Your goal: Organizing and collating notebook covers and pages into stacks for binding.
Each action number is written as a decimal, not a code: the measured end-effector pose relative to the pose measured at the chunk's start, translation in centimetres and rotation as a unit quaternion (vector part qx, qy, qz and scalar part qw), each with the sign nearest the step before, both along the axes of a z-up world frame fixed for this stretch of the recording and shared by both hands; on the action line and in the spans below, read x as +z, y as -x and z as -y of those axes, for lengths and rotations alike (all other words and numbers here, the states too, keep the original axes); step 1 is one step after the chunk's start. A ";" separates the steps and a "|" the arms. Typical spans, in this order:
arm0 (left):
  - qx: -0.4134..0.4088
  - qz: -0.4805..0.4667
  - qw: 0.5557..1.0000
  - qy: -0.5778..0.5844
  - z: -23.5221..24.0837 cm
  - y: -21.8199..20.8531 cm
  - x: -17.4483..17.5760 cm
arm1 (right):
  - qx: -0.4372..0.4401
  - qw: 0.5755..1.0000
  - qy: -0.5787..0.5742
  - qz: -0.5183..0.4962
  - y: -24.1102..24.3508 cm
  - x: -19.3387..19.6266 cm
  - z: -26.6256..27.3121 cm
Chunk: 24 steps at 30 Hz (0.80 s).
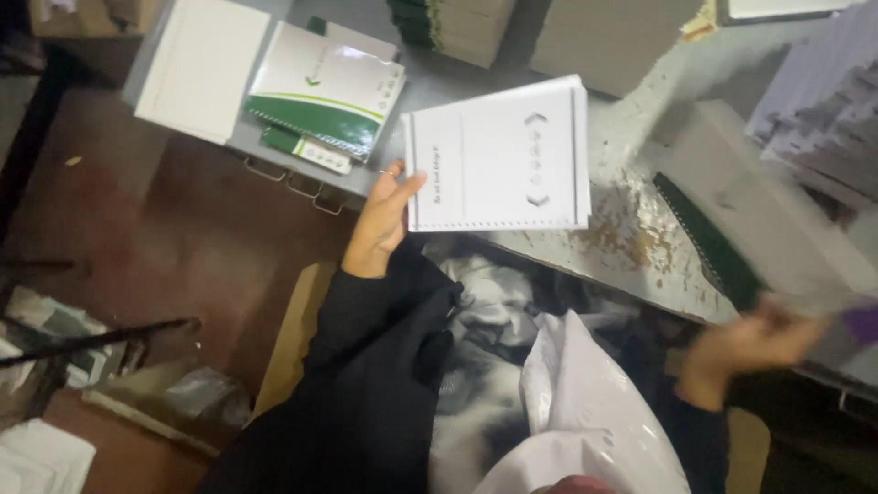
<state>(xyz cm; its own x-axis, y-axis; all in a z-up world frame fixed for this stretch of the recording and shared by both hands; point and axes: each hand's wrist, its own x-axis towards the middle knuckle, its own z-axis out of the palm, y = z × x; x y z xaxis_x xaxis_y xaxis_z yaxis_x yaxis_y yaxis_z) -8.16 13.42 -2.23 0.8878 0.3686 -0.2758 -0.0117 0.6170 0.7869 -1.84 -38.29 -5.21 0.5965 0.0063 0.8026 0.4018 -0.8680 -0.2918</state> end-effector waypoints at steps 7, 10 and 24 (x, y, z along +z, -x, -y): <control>-0.108 -0.031 0.991 -0.070 8.9 -5.2 -4.5 | 0.165 0.843 -0.456 -0.232 1.9 7.6 -6.7; -0.129 -0.031 0.983 -0.126 10.8 -6.8 -4.5 | 0.148 0.819 -0.463 -0.306 1.5 5.7 -11.7; -0.163 -0.088 0.978 -0.094 10.5 -6.6 -4.7 | 0.159 0.844 -0.391 -0.332 -1.0 -0.4 -11.8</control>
